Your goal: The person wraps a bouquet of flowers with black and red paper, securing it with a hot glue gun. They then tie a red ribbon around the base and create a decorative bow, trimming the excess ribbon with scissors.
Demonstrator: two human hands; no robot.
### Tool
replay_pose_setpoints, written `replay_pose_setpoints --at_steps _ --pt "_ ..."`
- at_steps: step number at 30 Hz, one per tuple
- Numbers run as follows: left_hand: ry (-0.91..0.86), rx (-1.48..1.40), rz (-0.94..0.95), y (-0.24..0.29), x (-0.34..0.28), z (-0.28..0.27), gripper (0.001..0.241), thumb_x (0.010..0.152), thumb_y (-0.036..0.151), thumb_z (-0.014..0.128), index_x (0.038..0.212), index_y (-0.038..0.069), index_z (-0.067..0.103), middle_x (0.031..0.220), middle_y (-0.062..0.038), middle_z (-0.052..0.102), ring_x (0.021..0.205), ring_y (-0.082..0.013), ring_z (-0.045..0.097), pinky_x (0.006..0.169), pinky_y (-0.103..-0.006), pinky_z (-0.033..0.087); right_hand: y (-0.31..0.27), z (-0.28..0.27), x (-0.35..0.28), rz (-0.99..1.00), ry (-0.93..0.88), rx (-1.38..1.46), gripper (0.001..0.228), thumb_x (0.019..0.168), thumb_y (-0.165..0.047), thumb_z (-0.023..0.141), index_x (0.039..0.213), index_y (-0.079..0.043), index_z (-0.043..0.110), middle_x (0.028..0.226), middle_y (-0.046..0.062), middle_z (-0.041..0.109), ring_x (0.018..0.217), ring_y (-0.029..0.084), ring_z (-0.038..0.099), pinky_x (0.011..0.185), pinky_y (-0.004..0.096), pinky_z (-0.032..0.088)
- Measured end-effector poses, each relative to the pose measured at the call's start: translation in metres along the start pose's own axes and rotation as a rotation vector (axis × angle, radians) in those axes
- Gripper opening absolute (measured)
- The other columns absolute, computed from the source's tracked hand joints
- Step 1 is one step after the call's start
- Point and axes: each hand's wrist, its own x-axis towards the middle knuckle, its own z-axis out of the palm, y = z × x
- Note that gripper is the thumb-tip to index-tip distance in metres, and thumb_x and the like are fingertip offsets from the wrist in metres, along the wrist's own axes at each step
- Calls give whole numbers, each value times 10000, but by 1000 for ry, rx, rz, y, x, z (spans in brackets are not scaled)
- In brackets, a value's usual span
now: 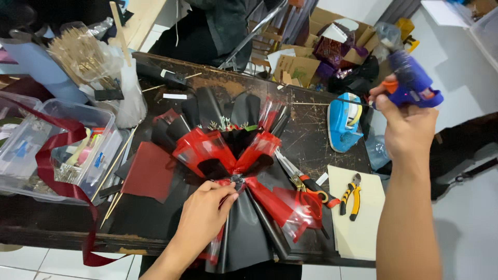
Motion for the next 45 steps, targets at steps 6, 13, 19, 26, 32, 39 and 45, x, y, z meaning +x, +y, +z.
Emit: replay_pose_setpoints --at_steps 6,13,19,26,32,39,45 --pt "-7 -22 -12 2 -3 -3 247 1038 375 660 1179 276 838 1279 111 802 1196 -126 743 847 -459 633 8 29 44 31 49 126 298 1098 29 677 1378 -60 626 1126 98 749 1104 251 765 1129 399 614" --pt "-11 -250 20 0 -12 -30 213 1036 312 680 1094 210 859 1394 59 833 1301 -140 785 952 -356 643 -35 66 -3 151 -344 -46 223 1029 -54 747 1230 4 669 1052 122 782 891 223 766 924 397 668" --pt "-194 -41 660 -12 10 -21 273 1109 260 590 1227 139 804 1471 -10 739 1501 -220 562 1135 -478 495 3 47 -47 240 -273 -24 480 943 -100 798 1374 34 634 1195 219 788 1030 261 770 988 368 641" --pt "-73 87 669 -21 61 8 270 1088 163 601 1278 68 767 1510 -102 698 1505 -277 559 1212 -464 448 43 -1 -60 254 -161 32 256 979 -65 800 1175 69 704 1122 193 757 1002 287 761 965 364 660" --pt "-94 64 581 -7 74 -16 213 1115 245 605 1036 99 738 1388 -82 784 1493 -281 594 1244 -500 461 25 31 -70 175 -374 -134 267 855 39 853 1113 80 794 1045 307 781 931 417 742 918 534 558" --pt "-51 -159 418 -15 12 -57 174 1080 203 659 1048 96 792 1248 -99 858 1355 -325 716 1109 -497 581 51 94 -94 78 -619 -242 253 802 -124 957 1017 -65 837 854 125 834 760 264 744 733 403 560" --pt "51 -265 355 -33 -7 -44 227 1047 246 668 1125 117 837 1348 -9 837 1300 -178 762 1116 -353 572 59 131 -105 74 -685 -490 367 968 -508 778 945 -144 741 820 0 658 684 207 589 709 359 466"
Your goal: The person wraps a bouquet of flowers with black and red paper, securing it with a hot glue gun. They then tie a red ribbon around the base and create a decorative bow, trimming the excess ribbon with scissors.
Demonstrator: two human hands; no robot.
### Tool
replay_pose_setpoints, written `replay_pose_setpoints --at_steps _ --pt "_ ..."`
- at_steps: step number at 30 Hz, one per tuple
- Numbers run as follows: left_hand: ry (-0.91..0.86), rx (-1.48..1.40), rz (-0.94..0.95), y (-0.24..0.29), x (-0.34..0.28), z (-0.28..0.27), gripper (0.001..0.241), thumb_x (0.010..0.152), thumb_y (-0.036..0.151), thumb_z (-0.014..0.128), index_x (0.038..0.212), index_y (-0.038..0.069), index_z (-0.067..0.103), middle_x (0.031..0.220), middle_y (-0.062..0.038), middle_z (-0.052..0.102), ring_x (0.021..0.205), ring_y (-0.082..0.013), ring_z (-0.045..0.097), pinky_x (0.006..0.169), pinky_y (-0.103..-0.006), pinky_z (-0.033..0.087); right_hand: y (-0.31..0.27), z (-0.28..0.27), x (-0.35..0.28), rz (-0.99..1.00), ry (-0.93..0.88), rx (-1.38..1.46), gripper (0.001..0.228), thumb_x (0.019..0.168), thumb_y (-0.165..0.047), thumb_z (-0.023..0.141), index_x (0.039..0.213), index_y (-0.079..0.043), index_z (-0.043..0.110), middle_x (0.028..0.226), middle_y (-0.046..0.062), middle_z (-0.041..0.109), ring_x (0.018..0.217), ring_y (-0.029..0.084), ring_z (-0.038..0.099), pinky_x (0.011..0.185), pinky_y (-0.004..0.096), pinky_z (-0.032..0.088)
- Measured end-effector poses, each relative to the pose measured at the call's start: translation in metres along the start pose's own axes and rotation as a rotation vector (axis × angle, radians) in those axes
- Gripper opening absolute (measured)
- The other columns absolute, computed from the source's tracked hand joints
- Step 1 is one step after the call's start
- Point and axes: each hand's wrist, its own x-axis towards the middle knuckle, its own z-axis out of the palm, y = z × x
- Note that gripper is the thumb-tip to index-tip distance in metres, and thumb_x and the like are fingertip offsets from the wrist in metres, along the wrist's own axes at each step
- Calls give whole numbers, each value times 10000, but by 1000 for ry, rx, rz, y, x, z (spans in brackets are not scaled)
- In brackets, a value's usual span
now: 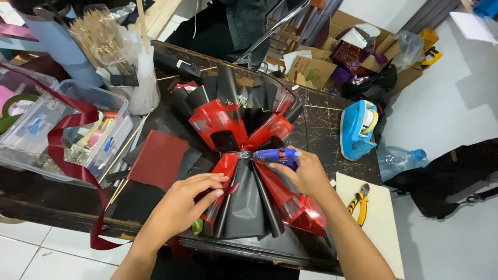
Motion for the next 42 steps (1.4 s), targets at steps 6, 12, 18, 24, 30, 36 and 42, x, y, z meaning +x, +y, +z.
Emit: replay_pose_setpoints --at_steps 6,12,18,24,30,36,42 --pt "32 -25 37 -6 -10 2 205 1047 225 673 1114 104 825 1312 -17 846 1277 -186 772 1091 -348 597 16 17 6 -9 34 -165 432 974 -569 748 1017 -141 781 887 94 773 779 352 708 759 437 530" --pt "34 -47 54 -8 -12 0 199 1041 212 683 1134 102 821 1318 -15 845 1272 -182 775 1084 -348 600 19 19 6 23 9 -233 448 984 -592 735 987 -144 758 820 114 749 736 367 694 719 451 522" --pt "42 -61 22 -8 -14 -1 201 1034 220 694 1132 105 827 1303 -5 852 1263 -173 780 1065 -342 612 17 21 8 75 -19 -234 465 998 -586 736 970 -122 736 744 86 681 662 312 625 677 433 481" --pt "38 -65 19 -4 -17 -7 186 1047 223 675 1090 106 813 1301 -11 852 1258 -174 780 1083 -334 588 22 23 10 106 -21 -287 538 990 -639 724 886 -112 702 735 89 682 661 309 637 679 441 501" --pt "15 -48 -24 1 -19 -12 206 1047 237 668 1108 117 824 1322 -5 848 1279 -174 776 1073 -344 603 5 3 5 83 -63 -245 430 979 -573 733 1144 -184 806 953 96 800 858 332 738 797 421 553" --pt "49 -65 16 10 -18 -19 180 1032 202 689 1103 111 826 1229 -3 872 1168 -159 815 1010 -322 617 11 -44 -14 257 149 118 210 969 -340 798 911 -142 755 744 11 702 654 159 612 676 354 522" --pt "81 -17 -131 11 -20 -22 190 1012 314 711 1038 179 841 979 71 880 827 -97 747 660 -281 530 138 -38 6 358 797 647 281 1172 -340 629 1042 -94 663 952 62 728 648 143 624 599 308 472"
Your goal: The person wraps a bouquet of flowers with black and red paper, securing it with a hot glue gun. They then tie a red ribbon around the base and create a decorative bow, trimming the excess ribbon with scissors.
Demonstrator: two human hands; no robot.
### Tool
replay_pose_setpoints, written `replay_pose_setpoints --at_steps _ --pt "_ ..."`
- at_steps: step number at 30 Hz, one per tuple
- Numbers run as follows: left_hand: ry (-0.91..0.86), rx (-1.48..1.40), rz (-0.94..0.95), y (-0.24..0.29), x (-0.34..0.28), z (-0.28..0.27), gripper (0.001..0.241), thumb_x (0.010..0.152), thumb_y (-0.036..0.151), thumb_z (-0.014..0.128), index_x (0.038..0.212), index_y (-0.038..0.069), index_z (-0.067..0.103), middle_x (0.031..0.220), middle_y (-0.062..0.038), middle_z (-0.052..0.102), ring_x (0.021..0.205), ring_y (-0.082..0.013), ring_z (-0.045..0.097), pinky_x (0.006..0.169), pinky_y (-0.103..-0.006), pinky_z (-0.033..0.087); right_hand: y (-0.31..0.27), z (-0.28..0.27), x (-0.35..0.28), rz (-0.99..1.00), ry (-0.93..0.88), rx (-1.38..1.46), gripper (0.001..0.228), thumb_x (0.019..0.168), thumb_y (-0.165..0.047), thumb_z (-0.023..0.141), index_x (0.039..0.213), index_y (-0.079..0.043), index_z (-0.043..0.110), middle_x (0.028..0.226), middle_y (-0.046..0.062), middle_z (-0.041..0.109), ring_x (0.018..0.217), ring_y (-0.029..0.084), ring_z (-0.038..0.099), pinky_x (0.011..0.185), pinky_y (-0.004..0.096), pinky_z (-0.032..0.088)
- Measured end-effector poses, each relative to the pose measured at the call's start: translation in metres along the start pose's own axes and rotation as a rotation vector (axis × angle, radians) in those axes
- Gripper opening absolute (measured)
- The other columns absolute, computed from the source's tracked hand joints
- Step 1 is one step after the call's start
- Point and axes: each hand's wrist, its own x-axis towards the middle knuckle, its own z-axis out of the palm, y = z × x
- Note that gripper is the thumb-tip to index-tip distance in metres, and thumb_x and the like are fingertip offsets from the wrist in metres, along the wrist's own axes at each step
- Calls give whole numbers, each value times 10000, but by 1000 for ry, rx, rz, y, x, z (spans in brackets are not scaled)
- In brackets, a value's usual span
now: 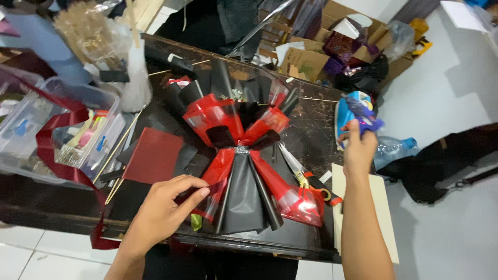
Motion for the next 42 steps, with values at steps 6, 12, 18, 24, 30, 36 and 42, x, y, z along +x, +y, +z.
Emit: replay_pose_setpoints --at_steps 6,12,18,24,30,36,42 --pt "-21 -48 -126 9 2 7 166 990 289 749 993 177 872 881 93 880 733 -54 690 612 -262 516 91 17 31 613 129 377 150 1161 -149 588 1081 -30 632 921 162 683 808 279 703 760 432 621" --pt "-45 -41 -171 14 -2 6 158 980 295 772 946 187 881 825 106 873 712 -35 675 715 -234 528 70 -1 0 589 149 140 272 1066 -319 725 960 -108 591 808 39 498 705 169 543 891 478 582" --pt "-98 -22 -180 48 5 -6 164 981 292 764 917 179 863 831 110 869 731 -38 684 637 -252 509 -120 8 -109 120 -318 -366 298 995 -319 756 1186 -104 833 1093 62 833 1039 191 774 999 386 607" --pt "-213 -134 -58 60 11 -4 154 988 241 774 878 154 836 710 35 756 541 -87 644 589 -255 512 -182 51 -181 65 -1071 120 274 1020 -173 742 1265 -59 782 1156 86 835 1055 167 784 980 315 637" --pt "-161 -14 -18 62 29 -3 112 967 200 768 925 131 846 756 -40 813 699 -202 702 701 -368 549 -162 84 -193 129 -918 41 82 964 -141 819 970 -60 808 760 35 750 716 117 689 718 267 555" --pt "3 203 10 26 80 24 120 981 190 782 986 81 830 823 -132 802 820 -354 787 751 -459 618 -105 127 -159 -66 -591 -381 83 960 -215 837 956 -132 830 735 13 766 680 152 727 647 283 554" --pt "2 467 -29 6 96 36 176 1028 294 766 1038 129 829 907 -75 824 864 -294 816 764 -413 658 -99 153 -165 -223 -527 -819 186 1033 -299 758 1004 -116 771 848 68 754 825 306 771 734 417 615"
